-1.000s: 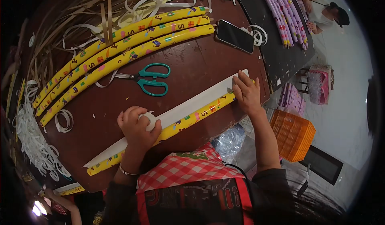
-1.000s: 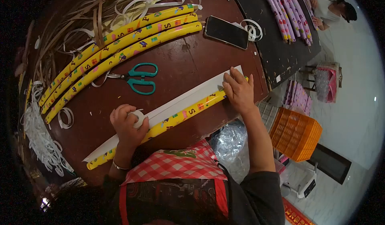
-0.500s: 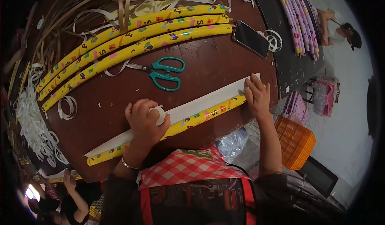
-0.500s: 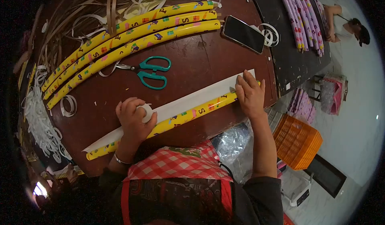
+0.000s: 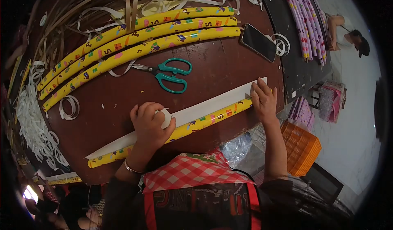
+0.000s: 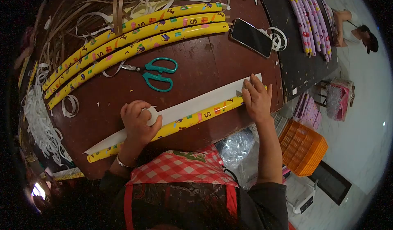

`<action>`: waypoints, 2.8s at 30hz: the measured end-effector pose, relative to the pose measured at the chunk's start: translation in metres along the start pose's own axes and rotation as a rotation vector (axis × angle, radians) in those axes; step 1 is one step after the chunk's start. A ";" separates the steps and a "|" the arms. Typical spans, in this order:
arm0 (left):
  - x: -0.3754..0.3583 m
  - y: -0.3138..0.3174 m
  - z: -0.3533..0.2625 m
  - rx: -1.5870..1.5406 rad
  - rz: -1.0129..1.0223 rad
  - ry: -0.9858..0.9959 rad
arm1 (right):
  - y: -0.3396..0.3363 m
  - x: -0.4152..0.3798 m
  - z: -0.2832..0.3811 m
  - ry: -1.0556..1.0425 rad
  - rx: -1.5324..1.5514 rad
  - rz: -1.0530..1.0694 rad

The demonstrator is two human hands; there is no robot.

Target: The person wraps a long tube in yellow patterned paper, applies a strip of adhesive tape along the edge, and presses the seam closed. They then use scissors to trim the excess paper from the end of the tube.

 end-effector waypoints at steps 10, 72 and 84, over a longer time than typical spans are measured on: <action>0.001 0.000 0.001 -0.032 0.008 -0.018 | -0.001 0.000 0.002 0.011 0.005 0.005; 0.004 0.003 -0.004 0.032 -0.023 0.006 | 0.035 -0.023 0.132 -0.544 0.214 -0.037; 0.007 -0.001 -0.004 -0.004 -0.010 -0.004 | 0.036 -0.022 0.131 -0.546 0.158 0.015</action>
Point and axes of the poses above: each hand's wrist, its own x-axis towards the middle knuckle, its own y-axis out of the palm, z = x × y, the point moved 2 cm from there along x, towards the middle knuckle, and after that the axes turned 4 degrees about x, right-handed, at the moved point
